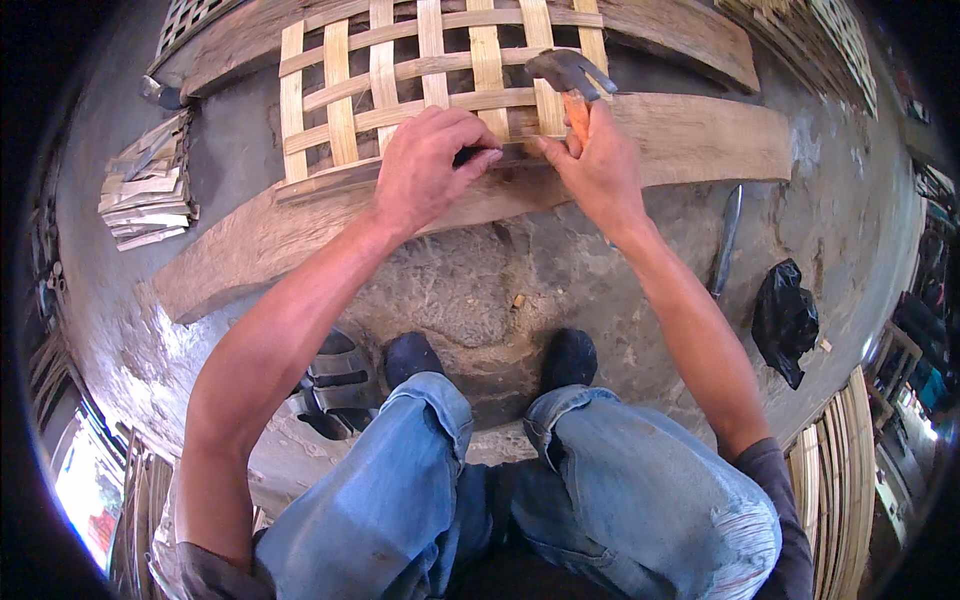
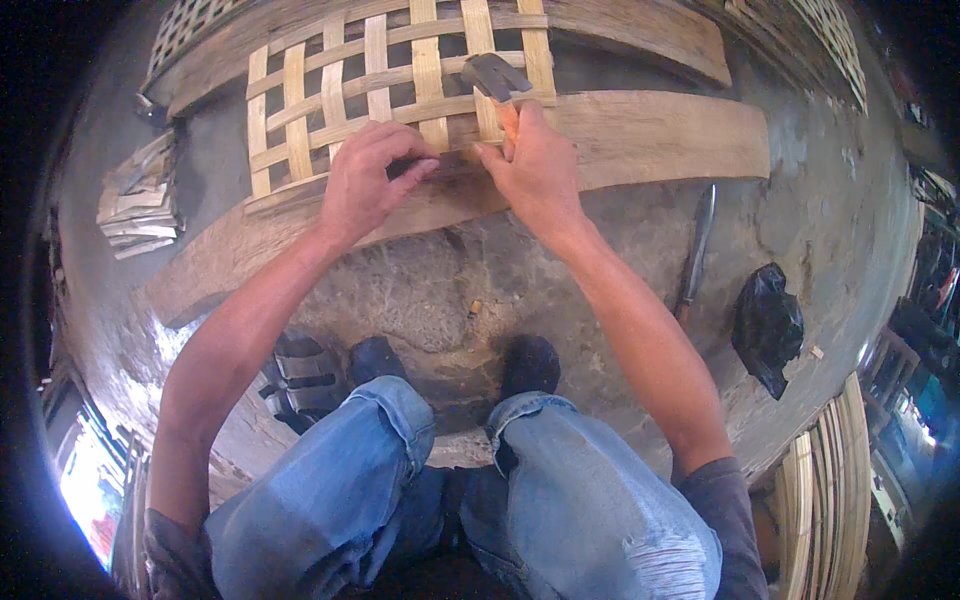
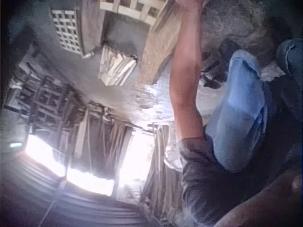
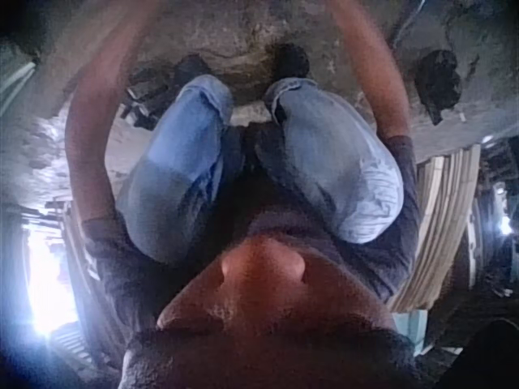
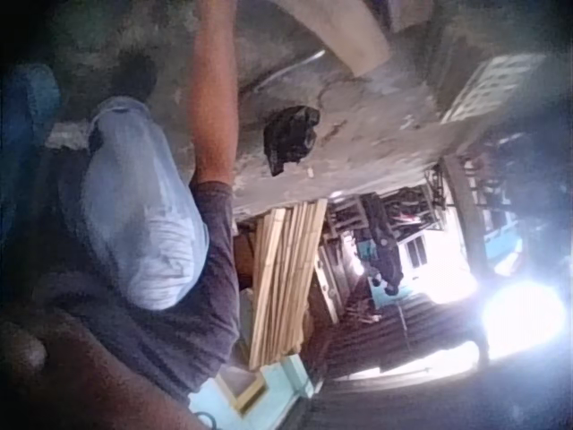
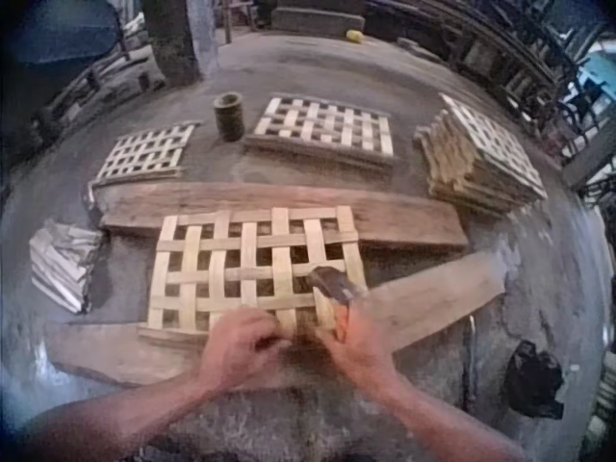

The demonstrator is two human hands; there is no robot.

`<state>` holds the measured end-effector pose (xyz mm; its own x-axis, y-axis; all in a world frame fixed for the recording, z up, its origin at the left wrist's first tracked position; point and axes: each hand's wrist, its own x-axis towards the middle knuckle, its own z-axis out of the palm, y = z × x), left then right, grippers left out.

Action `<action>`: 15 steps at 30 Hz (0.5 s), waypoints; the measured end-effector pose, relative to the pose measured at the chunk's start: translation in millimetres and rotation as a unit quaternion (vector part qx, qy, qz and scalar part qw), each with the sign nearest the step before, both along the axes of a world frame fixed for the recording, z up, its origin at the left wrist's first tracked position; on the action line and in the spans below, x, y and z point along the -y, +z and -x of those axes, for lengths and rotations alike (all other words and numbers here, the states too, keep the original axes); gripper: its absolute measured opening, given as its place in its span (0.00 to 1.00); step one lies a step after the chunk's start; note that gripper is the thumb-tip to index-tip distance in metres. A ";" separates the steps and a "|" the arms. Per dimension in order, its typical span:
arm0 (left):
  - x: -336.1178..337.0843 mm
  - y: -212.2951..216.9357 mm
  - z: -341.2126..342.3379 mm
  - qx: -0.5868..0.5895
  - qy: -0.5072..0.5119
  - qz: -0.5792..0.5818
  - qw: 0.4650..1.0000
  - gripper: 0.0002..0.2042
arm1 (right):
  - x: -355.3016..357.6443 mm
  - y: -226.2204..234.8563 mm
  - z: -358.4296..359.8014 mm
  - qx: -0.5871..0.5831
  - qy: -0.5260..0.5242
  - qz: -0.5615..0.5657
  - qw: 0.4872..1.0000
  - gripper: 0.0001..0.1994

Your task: The person sits on the floor and assembles a wooden lattice panel by nailing thin wooden strips together. They use a hammer to drive nails into the intersections of the strips, securing the grid structure.

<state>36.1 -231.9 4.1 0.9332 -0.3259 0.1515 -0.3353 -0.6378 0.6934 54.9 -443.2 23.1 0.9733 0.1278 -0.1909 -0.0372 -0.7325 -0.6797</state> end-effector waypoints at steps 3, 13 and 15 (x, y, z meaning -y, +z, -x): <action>2.4 5.3 -2.0 -0.020 -0.002 -0.014 1.000 0.06 | 1.4 2.3 -2.0 -0.015 0.003 0.005 1.000 0.18; -2.4 7.7 -0.3 -0.015 0.004 -0.007 1.000 0.06 | 1.6 1.4 -3.6 0.006 0.016 -0.001 1.000 0.18; -8.3 7.4 4.6 0.005 0.046 0.021 0.999 0.06 | 4.3 3.5 -6.2 -0.005 0.009 -0.014 1.000 0.17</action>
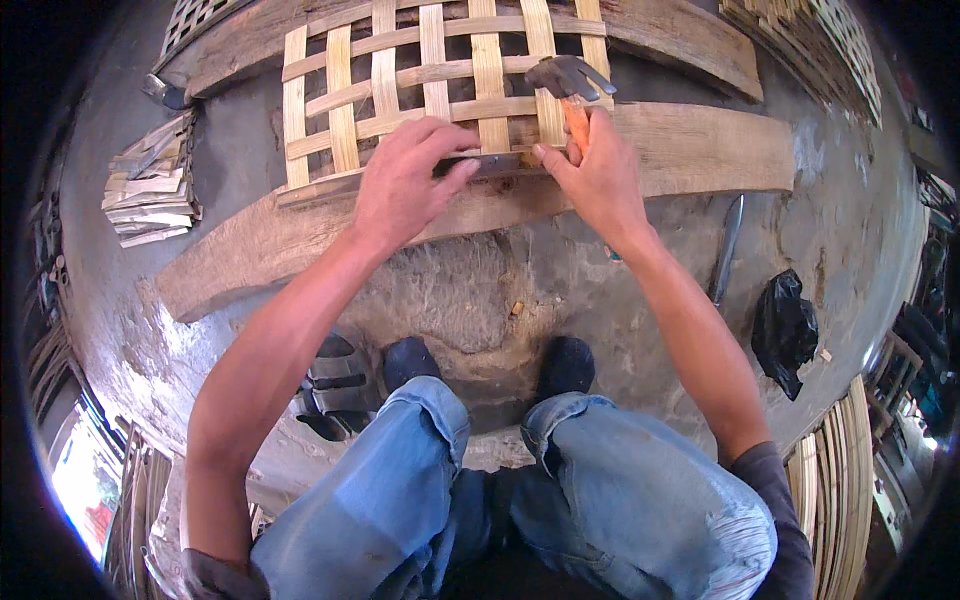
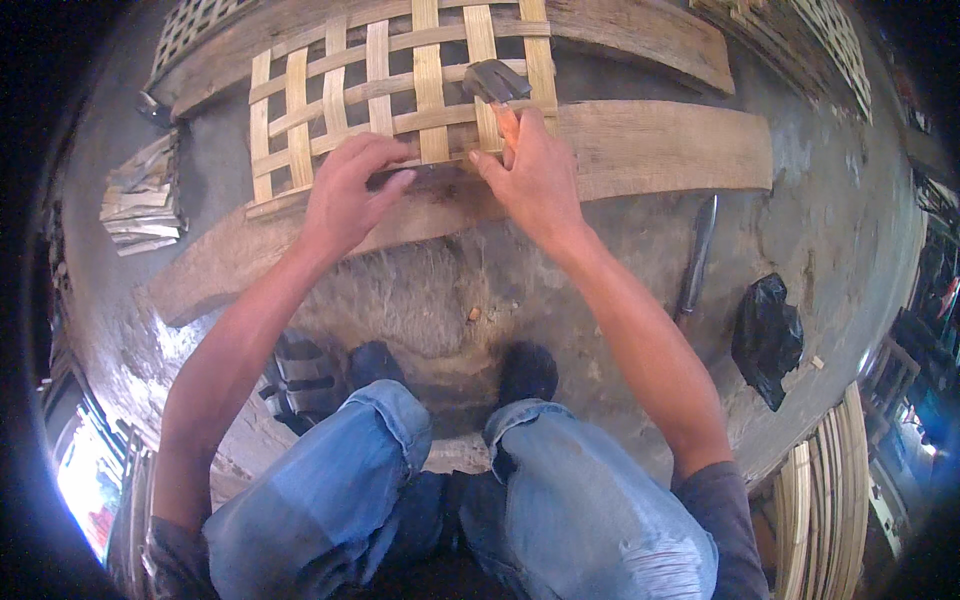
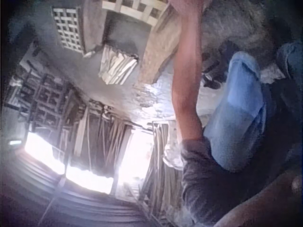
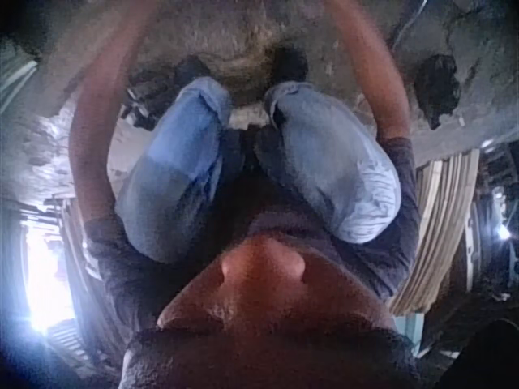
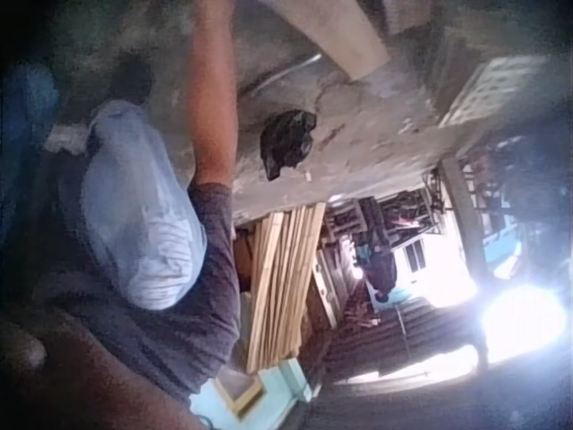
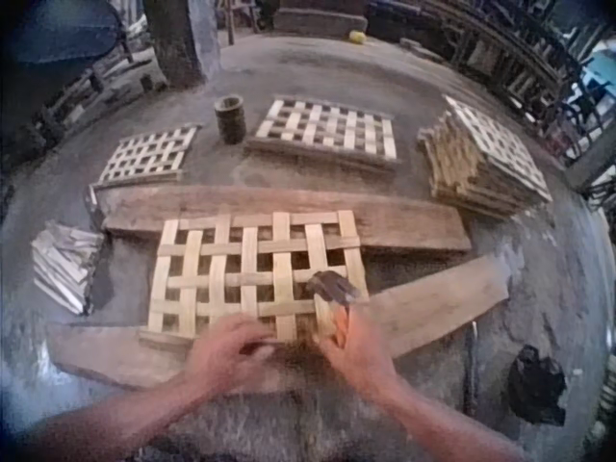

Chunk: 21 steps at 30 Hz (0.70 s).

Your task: The person sits on the floor and assembles a wooden lattice panel by nailing thin wooden strips together. They use a hammer to drive nails into the intersections of the strips, securing the grid structure.

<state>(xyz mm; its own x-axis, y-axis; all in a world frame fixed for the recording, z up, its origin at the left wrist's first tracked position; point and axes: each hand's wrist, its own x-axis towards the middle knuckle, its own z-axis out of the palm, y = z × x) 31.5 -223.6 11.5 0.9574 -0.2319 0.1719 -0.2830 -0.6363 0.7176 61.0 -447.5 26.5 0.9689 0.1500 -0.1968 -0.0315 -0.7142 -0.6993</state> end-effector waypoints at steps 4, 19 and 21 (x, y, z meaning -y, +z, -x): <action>-20.0 -2.5 10.1 -0.022 -0.012 -0.007 1.000 0.08 | 1.5 10.5 -3.3 -0.045 -0.042 -0.041 0.997 0.19; -21.0 -2.9 13.3 -0.076 0.022 0.011 0.997 0.06 | 31.9 216.7 8.1 -0.171 -0.190 -0.036 0.966 0.08; -18.0 -5.0 14.3 -0.076 0.029 -0.001 0.997 0.05 | 26.2 241.1 11.8 -0.178 -0.215 -0.061 0.958 0.08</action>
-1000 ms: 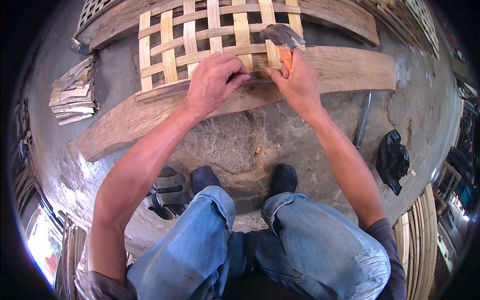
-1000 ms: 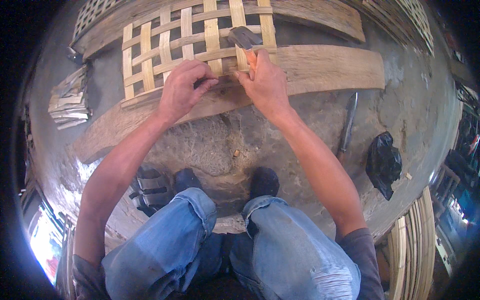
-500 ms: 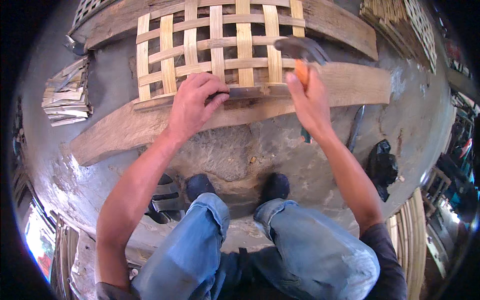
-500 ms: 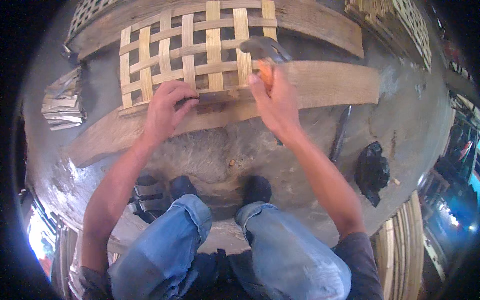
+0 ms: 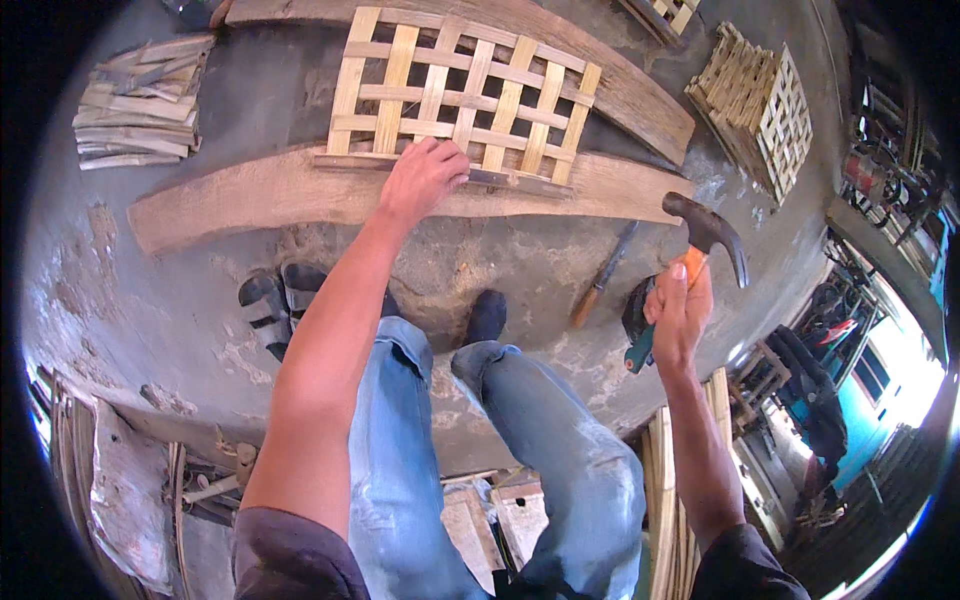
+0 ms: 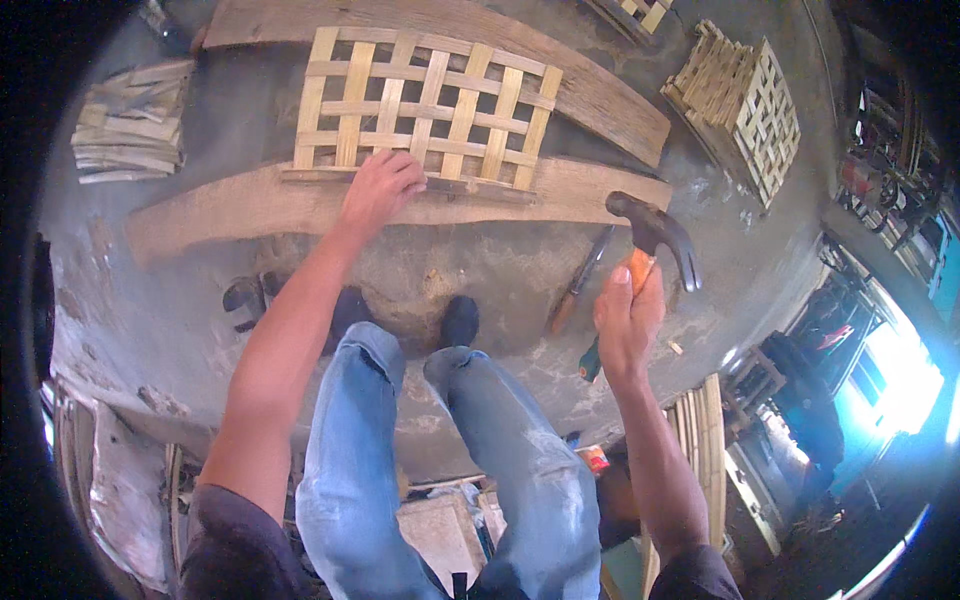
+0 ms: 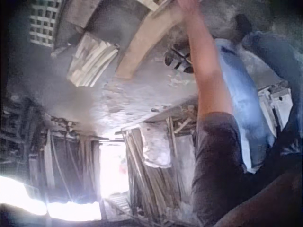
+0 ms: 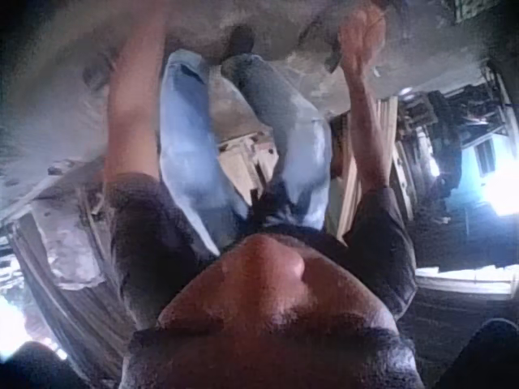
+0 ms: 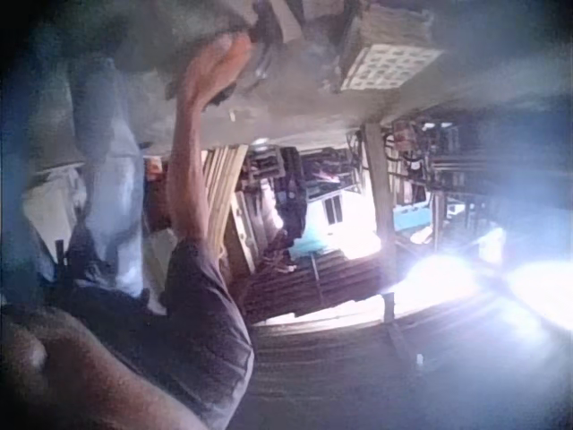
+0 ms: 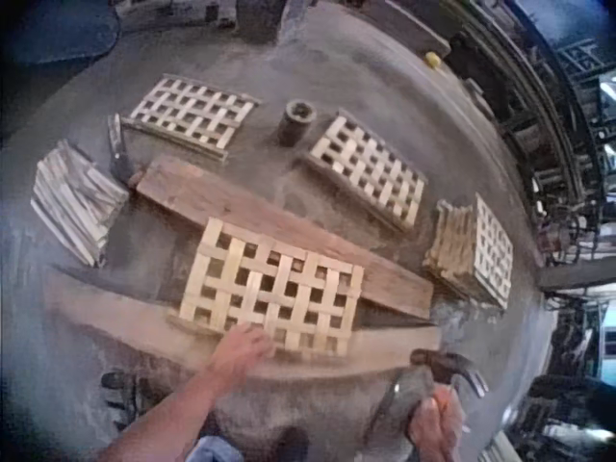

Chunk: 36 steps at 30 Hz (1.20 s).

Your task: The person sits on the floor and assembles a wooden lattice panel by nailing thin wooden strips together. They use a hammer to drive nails into the intersections of the strips, securing the grid structure.

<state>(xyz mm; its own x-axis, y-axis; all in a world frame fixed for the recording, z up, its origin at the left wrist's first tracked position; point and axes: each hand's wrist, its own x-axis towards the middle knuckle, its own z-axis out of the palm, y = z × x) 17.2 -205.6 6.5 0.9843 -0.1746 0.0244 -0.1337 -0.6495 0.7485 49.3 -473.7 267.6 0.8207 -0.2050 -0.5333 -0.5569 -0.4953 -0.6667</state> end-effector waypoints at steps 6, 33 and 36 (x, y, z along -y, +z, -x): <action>-0.5 -5.0 -2.3 -0.003 -0.024 -0.026 0.999 0.07 | -25.9 21.9 -22.6 0.033 0.017 -0.035 0.999 0.10; -4.1 -8.9 -0.1 0.033 -0.037 -0.011 0.999 0.05 | -187.8 -155.0 -210.9 0.235 0.269 -0.013 0.934 0.24; -6.2 -7.4 -5.4 0.041 -0.055 -0.016 0.998 0.05 | -207.5 -157.5 -200.9 0.347 0.206 -0.005 0.915 0.25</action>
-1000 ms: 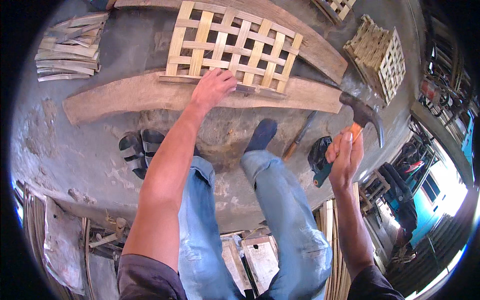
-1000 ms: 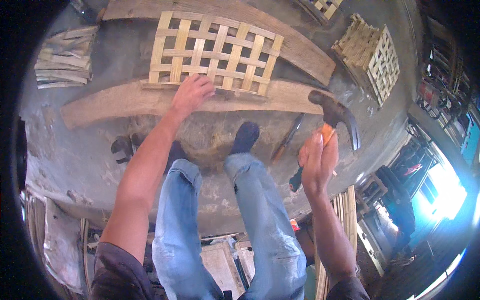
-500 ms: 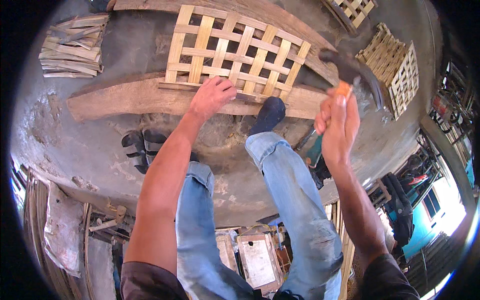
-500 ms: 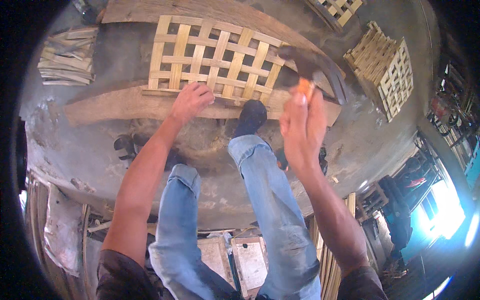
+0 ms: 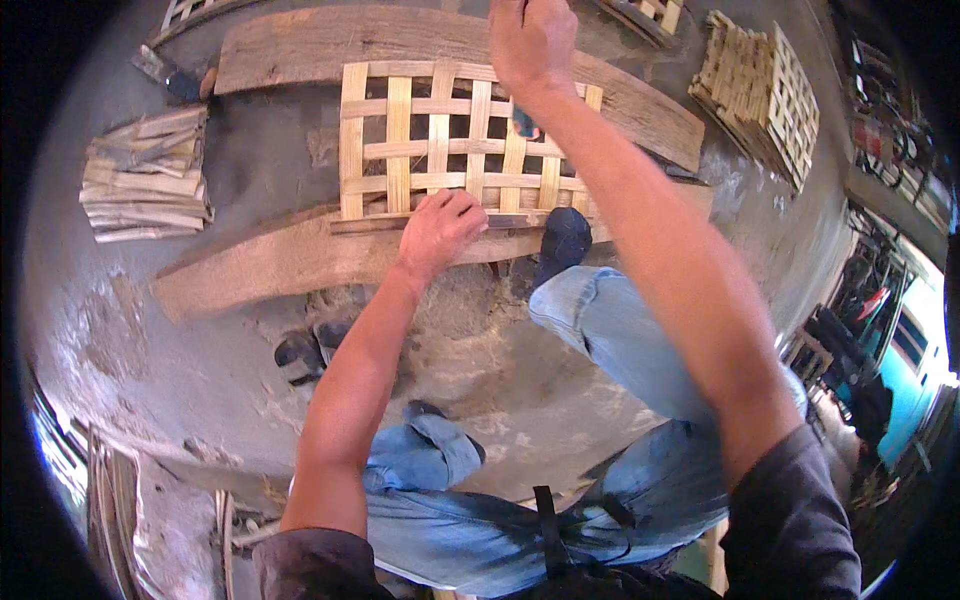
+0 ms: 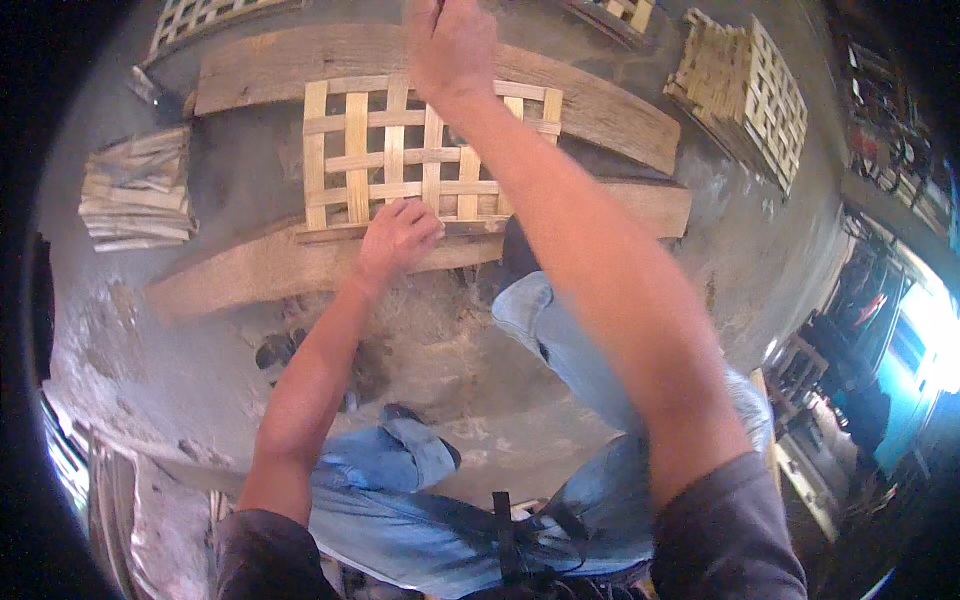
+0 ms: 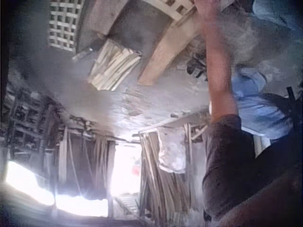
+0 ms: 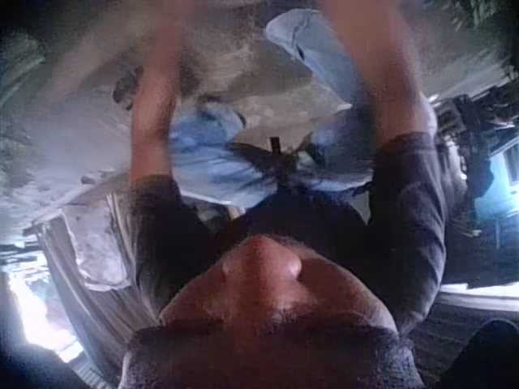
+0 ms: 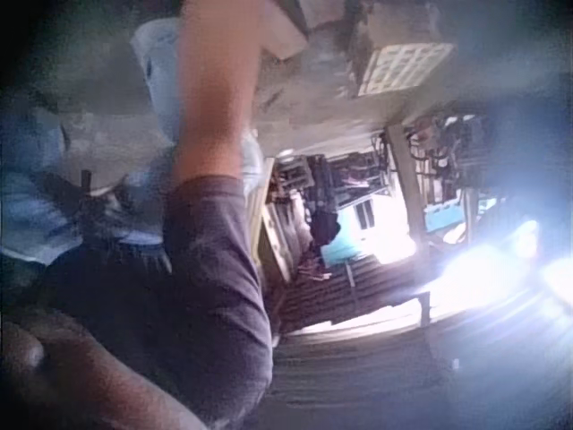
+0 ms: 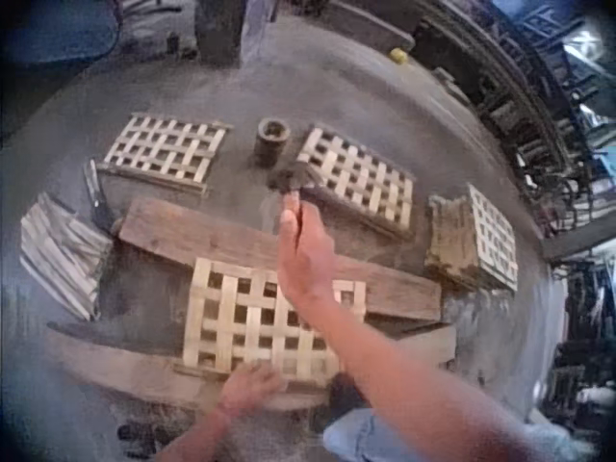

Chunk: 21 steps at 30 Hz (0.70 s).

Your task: The person sits on the floor and assembles a wooden lattice panel by nailing thin wooden strips together. They use a hammer to drive nails into the intersections of the strips, securing the grid structure.

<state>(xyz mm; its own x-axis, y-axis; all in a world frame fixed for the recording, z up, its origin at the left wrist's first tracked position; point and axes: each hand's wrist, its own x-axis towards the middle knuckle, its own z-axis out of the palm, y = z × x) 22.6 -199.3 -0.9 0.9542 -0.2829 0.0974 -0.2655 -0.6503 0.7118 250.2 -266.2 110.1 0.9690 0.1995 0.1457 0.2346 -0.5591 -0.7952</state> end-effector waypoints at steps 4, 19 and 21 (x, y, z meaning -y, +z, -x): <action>-2.0 -0.7 -0.3 0.033 -0.007 0.007 0.999 0.05 | 5.2 16.1 53.9 0.000 -0.105 -0.116 0.988 0.14; -8.8 -6.5 -11.5 0.102 -0.122 -0.032 0.987 0.06 | 103.1 -66.4 325.0 -0.099 -0.304 0.117 0.940 0.12; -16.1 -12.7 -14.3 0.113 -0.131 -0.047 0.984 0.07 | 94.9 -68.0 330.7 -0.144 -0.296 0.103 0.938 0.13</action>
